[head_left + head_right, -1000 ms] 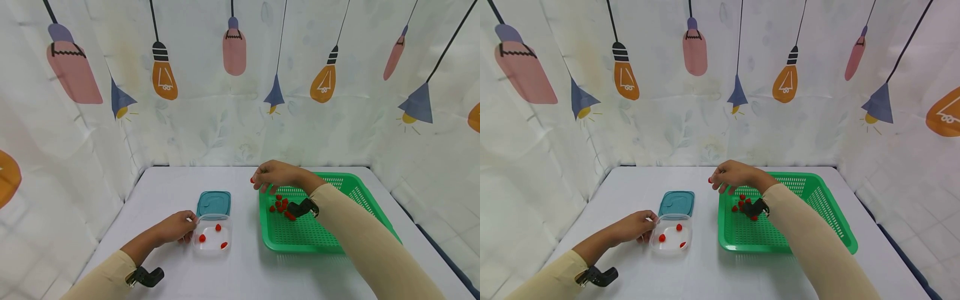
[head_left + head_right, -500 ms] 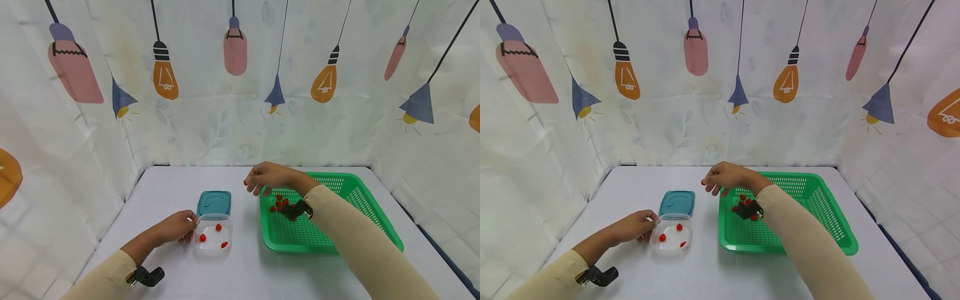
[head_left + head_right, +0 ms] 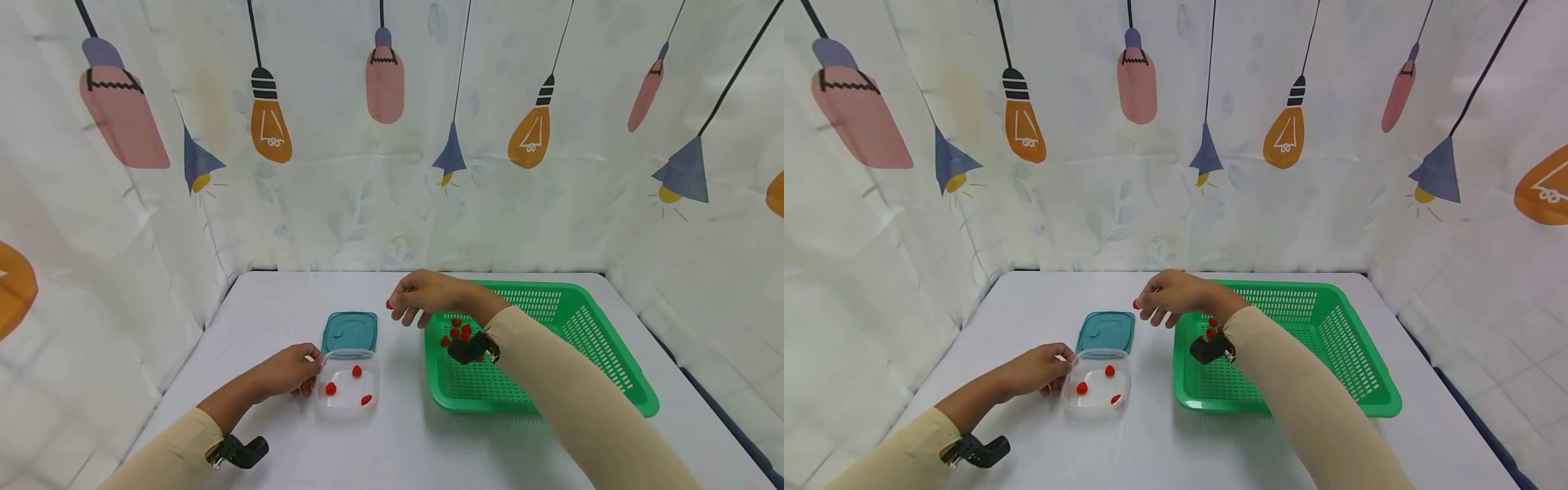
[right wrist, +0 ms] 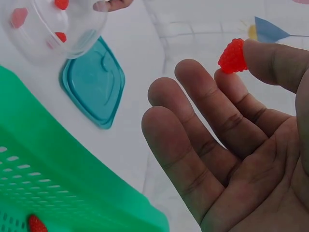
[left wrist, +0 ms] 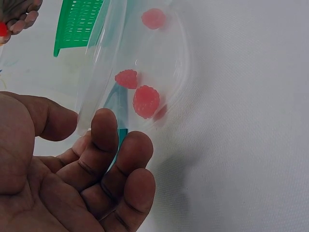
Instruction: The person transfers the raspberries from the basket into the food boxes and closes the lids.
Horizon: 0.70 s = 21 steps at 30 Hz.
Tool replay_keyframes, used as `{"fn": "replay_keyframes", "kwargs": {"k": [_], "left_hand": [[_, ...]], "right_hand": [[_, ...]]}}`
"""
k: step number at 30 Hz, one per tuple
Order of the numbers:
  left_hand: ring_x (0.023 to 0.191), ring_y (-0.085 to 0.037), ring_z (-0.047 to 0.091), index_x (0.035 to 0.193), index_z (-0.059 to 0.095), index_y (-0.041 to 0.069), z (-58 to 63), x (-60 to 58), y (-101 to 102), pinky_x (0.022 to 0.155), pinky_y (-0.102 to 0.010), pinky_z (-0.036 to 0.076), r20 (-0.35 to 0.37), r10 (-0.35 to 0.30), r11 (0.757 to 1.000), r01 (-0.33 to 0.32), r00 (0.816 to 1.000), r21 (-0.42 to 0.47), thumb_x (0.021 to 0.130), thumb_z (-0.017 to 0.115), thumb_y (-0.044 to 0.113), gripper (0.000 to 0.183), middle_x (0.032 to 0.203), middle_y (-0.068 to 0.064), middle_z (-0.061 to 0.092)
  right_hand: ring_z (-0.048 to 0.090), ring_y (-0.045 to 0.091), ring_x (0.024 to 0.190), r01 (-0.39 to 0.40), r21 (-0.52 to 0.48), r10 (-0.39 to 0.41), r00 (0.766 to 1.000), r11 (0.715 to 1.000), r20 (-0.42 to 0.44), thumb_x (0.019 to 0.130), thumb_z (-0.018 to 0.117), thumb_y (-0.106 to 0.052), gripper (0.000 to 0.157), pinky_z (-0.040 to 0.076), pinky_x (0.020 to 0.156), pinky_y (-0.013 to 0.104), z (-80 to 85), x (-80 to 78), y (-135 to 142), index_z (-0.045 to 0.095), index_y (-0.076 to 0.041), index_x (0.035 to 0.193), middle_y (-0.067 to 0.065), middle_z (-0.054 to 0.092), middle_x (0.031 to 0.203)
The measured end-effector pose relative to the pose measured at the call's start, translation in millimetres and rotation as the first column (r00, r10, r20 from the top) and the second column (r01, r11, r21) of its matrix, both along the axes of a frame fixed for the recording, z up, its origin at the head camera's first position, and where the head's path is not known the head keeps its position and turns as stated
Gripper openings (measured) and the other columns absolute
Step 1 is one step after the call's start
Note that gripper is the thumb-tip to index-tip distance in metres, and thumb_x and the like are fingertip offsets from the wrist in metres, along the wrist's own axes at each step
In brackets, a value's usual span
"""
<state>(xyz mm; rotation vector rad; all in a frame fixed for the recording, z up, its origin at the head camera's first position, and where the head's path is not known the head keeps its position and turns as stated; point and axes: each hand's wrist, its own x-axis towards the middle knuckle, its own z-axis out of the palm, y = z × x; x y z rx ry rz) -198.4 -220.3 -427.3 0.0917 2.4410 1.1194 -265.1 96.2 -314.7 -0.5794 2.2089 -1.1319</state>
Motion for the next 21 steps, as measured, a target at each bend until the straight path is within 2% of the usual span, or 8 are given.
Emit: {"fn": "replay_keyframes", "kwargs": {"k": [6,15,21], "left_hand": [[0.071,-0.025,0.059,0.115,0.058,0.005,1.7,0.6,1.0,0.065,-0.037,0.052,0.007,0.001,1.0,-0.001,1.0,0.004,0.103,0.058,0.014,0.016,0.078,-0.01,0.062],[0.071,-0.024,0.059,0.115,0.059,0.005,-0.6,-1.0,-0.2,0.064,-0.037,0.051,0.0,0.0,1.0,0.0,1.0,0.007,0.103,0.058,0.015,0.016,0.078,-0.01,0.062],[0.071,-0.025,0.059,0.115,0.058,0.004,0.3,-0.1,-0.1,0.064,-0.037,0.051,0.003,-0.002,1.0,0.002,1.0,0.017,0.103,0.058,0.014,0.016,0.078,-0.01,0.062]], "right_hand": [[0.072,0.028,0.098,-0.025,0.0,0.025,1.0,1.0,0.001,0.103,0.061,-0.026,0.023,0.059,0.08,0.04,-2.8,3.0,-7.7,0.068,-0.006,0.113,0.011,0.073,0.112],[0.072,0.024,0.095,-0.047,0.012,0.046,0.999,0.999,0.007,0.102,0.061,-0.025,0.025,0.059,0.078,0.039,-11.9,8.3,-20.9,0.069,-0.005,0.115,0.007,0.075,0.108],[0.072,0.024,0.094,-0.073,0.008,0.073,0.997,0.997,0.002,0.103,0.061,-0.025,0.019,0.059,0.077,0.039,-16.5,11.4,-27.3,0.071,-0.009,0.109,0.007,0.075,0.105]]}}
